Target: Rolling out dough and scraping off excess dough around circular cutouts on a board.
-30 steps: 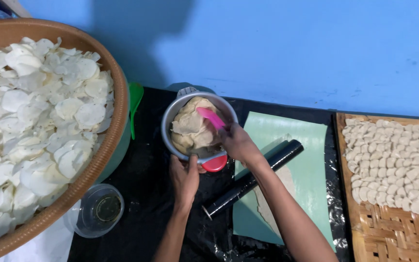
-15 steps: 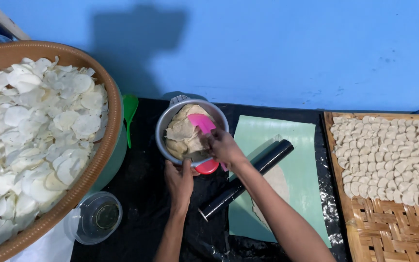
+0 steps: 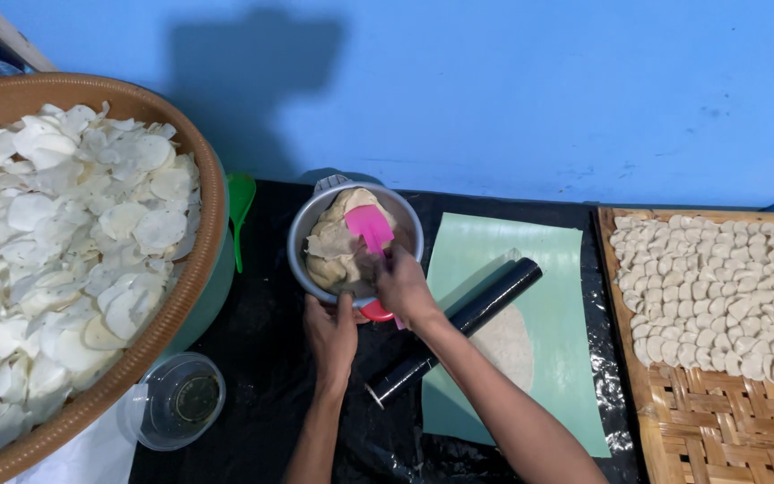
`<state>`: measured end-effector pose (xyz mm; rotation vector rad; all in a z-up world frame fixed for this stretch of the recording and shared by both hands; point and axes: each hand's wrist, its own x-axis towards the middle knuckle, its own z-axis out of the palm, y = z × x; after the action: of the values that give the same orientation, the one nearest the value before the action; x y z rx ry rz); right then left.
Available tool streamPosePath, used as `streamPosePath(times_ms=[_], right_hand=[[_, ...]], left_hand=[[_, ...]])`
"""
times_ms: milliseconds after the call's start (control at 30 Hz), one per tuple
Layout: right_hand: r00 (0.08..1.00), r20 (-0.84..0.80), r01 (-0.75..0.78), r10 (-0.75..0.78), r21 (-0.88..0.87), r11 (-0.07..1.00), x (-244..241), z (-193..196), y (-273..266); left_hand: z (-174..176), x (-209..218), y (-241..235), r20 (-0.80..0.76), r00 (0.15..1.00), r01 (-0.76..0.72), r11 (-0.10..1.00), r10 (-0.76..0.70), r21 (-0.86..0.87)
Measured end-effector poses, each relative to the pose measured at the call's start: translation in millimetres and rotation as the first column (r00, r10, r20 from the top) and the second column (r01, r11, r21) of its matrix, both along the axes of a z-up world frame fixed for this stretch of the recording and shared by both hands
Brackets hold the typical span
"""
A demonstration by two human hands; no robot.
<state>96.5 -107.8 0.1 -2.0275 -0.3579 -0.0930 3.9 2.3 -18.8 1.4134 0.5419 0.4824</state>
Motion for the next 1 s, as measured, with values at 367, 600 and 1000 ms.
streamPosePath(times_ms=[367,600,1000], right_hand=[[0.645,-0.610,0.219,0.460,0.724,0.653,-2.4,33.2,-3.1],[0.767,-0.612,0.244,0.191,0.554,0.796,-19.3,30.2,7.6],[0.806,-0.561,0.194,0.191,0.553,0.810,-27.2,24.0,-1.8]], left_hand=[[-1.1,0.4,2.4,-0.008,1.000,0.007,0.999,-0.007,0.031],[-4.1,1.3,2.2,0.038,0.999,-0.005,0.998,0.003,0.055],[-1.0,1.7,2.0,-0.008,1.000,-0.023,0.996,0.024,0.091]])
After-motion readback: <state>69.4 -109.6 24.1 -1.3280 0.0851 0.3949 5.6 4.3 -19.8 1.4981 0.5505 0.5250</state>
